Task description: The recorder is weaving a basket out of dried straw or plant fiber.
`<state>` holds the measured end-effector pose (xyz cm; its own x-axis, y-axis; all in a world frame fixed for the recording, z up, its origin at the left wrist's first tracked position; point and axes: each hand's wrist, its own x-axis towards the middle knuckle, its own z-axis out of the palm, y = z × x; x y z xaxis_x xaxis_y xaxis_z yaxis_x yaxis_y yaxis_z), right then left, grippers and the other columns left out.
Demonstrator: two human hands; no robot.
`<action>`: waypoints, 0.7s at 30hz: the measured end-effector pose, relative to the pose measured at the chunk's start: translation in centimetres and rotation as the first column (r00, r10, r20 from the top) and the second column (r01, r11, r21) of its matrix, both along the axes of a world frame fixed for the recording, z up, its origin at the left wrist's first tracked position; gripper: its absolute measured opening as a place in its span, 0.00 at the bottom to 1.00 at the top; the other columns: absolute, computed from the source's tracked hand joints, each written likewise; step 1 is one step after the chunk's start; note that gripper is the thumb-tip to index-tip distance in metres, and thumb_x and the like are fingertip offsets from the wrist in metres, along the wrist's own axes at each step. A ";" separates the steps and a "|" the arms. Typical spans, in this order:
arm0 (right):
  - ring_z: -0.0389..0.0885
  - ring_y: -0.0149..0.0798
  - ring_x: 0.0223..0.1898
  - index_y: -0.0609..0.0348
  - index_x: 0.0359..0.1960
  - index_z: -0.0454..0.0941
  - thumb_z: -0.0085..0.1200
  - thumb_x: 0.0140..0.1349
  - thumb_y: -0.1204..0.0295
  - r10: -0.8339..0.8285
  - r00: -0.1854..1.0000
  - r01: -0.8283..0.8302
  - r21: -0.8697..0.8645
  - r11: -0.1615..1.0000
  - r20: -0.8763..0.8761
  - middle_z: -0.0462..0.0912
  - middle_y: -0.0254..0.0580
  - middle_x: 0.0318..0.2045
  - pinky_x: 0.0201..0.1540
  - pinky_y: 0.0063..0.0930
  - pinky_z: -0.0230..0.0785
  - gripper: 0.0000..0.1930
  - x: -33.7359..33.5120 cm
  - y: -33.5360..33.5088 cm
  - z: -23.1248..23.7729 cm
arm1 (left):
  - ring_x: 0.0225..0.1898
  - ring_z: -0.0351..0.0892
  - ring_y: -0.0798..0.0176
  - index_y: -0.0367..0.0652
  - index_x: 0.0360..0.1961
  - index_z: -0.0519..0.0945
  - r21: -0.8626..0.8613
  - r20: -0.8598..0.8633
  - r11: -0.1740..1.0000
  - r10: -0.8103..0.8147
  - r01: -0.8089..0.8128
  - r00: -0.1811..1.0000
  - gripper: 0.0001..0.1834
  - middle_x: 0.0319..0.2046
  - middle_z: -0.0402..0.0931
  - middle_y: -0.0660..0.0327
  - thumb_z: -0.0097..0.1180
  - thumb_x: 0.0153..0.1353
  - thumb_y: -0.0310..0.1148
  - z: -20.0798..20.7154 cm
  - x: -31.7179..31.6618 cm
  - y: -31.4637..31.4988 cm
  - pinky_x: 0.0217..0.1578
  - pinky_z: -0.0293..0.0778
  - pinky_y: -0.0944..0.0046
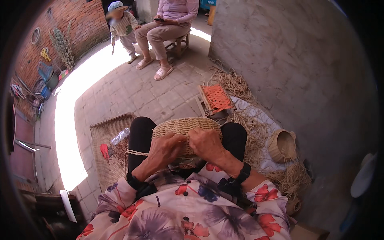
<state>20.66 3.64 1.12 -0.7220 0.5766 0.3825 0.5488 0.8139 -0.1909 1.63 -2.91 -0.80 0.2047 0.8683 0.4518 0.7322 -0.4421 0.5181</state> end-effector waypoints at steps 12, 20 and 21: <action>0.82 0.55 0.25 0.58 0.32 0.75 0.51 0.60 0.69 -0.201 0.980 0.197 -0.241 0.950 0.008 0.80 0.51 0.19 0.32 0.49 0.73 0.06 -0.6 -1.3 -0.4 | 0.25 0.81 0.51 0.41 0.45 0.75 -0.346 -0.125 0.934 0.047 -0.088 0.991 0.12 0.25 0.79 0.51 0.56 0.61 0.32 -0.4 -0.6 -1.2 0.27 0.74 0.52; 0.81 0.56 0.25 0.56 0.36 0.73 0.48 0.63 0.70 -0.289 0.946 0.231 -0.316 0.920 -0.150 0.79 0.51 0.19 0.31 0.51 0.70 0.05 -1.2 -2.7 -2.1 | 0.20 0.75 0.71 0.40 0.43 0.69 -0.856 0.470 0.376 0.275 0.355 0.839 0.13 0.25 0.80 0.59 0.54 0.65 0.36 1.8 -0.5 1.0 0.20 0.69 0.67; 0.81 0.55 0.25 0.56 0.37 0.73 0.48 0.63 0.71 -0.292 0.939 0.229 -0.306 0.924 -0.180 0.78 0.51 0.19 0.30 0.51 0.70 0.05 -1.2 -2.8 -2.3 | 0.19 0.72 0.71 0.41 0.42 0.68 -0.840 0.531 0.347 0.363 0.418 0.766 0.12 0.27 0.80 0.58 0.55 0.65 0.35 1.3 -0.4 1.2 0.19 0.67 0.68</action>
